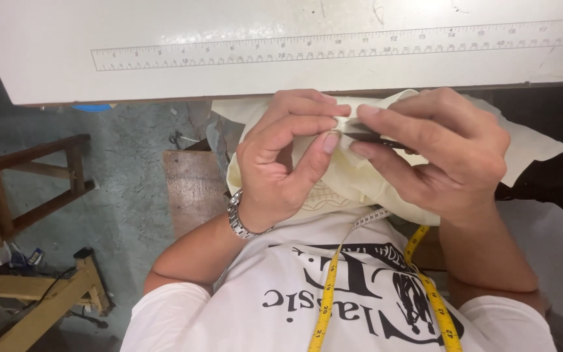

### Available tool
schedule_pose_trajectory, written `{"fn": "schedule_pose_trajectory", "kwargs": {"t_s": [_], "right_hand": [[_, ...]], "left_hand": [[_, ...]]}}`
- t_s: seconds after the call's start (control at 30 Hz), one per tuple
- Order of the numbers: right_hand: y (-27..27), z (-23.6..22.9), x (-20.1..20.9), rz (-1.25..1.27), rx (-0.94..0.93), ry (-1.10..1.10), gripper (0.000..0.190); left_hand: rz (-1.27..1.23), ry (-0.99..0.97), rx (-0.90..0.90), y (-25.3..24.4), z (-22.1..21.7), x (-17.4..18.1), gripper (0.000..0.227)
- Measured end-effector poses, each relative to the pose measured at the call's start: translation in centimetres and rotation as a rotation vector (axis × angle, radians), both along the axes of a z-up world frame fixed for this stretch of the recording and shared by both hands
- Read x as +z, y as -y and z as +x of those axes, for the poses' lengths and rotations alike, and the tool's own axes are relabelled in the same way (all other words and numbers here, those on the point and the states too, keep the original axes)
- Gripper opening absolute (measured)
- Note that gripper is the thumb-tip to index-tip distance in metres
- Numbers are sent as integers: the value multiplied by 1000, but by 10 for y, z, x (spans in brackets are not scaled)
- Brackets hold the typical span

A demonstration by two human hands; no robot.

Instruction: Trimming loose threads from a garment using a small hand-held clipper at a sewing workstation.

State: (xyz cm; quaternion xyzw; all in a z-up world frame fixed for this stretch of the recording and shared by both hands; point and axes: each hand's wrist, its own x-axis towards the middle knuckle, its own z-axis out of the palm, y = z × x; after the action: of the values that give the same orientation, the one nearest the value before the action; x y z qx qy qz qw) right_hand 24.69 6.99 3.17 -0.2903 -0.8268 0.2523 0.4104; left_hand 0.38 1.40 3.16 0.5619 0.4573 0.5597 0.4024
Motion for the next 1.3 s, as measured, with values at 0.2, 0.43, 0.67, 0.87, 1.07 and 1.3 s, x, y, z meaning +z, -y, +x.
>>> {"fn": "schedule_pose_trajectory", "kwargs": {"t_s": [0.2,0.43,0.67,0.87,1.07,1.3], "right_hand": [[8,-7,-14,5,7,-101,40],[-1,-9,-28,-110,114,-301,49],[0,-15,-33,-197,109,-375,42],[3,-13,-38,-225,80,-375,41],[6,-18,-34,-313,74,-394,32],[9,-16,-33,-299,60,-346,37]], "left_hand": [[-11,1,-18,3,-1,0,10],[-17,24,-10,1,0,1,10],[-42,13,-16,-4,0,3,11],[-40,-1,-11,-4,1,4,10],[-55,55,-34,-3,1,-1,10],[-64,65,-43,-1,1,0,9]]}}
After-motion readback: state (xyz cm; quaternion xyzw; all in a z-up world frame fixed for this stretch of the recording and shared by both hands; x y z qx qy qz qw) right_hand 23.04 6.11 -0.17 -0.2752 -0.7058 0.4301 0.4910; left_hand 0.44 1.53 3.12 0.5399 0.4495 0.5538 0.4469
